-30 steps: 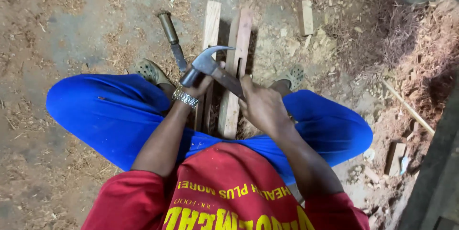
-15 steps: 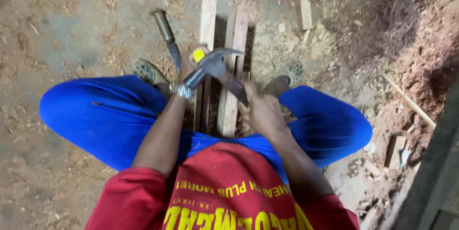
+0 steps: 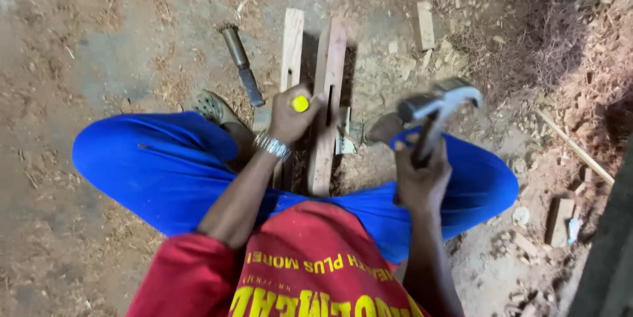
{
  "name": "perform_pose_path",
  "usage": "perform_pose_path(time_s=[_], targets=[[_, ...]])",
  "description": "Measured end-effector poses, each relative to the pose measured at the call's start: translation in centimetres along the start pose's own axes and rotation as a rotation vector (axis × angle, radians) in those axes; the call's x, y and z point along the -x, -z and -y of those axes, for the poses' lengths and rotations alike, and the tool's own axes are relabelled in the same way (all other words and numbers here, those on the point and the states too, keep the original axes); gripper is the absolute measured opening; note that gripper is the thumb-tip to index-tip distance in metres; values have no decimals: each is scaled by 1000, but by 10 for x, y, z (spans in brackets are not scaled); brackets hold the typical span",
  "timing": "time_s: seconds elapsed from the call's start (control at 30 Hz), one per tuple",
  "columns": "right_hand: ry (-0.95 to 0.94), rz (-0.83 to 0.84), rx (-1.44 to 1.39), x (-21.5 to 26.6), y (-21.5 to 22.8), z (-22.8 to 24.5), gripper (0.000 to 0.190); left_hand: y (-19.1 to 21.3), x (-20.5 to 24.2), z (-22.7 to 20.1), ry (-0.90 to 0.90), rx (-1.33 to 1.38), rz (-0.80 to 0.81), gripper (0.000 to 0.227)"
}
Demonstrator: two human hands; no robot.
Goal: The person sits on the ground and uses a chisel and hammer to carve a groove into a piece of wood. They repeatedly strike the chisel to remove wood chips and deepen the groove.
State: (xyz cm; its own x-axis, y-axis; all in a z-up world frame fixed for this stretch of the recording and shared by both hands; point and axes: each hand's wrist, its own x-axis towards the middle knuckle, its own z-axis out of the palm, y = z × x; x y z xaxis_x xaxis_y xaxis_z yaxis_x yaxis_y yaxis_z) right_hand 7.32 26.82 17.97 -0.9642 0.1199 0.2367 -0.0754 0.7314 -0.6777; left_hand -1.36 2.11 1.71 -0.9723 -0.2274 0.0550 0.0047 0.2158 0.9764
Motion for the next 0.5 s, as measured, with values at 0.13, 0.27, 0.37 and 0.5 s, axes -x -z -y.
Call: perform_pose_path(time_s=[0.13,0.27,0.37,0.5], targets=[[-501,-25,-252,-2,26,7,26,10,1,-19,79,84,49,29],[-469,-119,-311,-5,30,-9,23,10,-5,-103,-286,143,264,22],[-436,-138,-476,5,27,-8,22,26,-38,-102,-301,190,250,13],[-498,-183,-750,11,-2,-29,19,60,-112,-90,-302,269,190,29]])
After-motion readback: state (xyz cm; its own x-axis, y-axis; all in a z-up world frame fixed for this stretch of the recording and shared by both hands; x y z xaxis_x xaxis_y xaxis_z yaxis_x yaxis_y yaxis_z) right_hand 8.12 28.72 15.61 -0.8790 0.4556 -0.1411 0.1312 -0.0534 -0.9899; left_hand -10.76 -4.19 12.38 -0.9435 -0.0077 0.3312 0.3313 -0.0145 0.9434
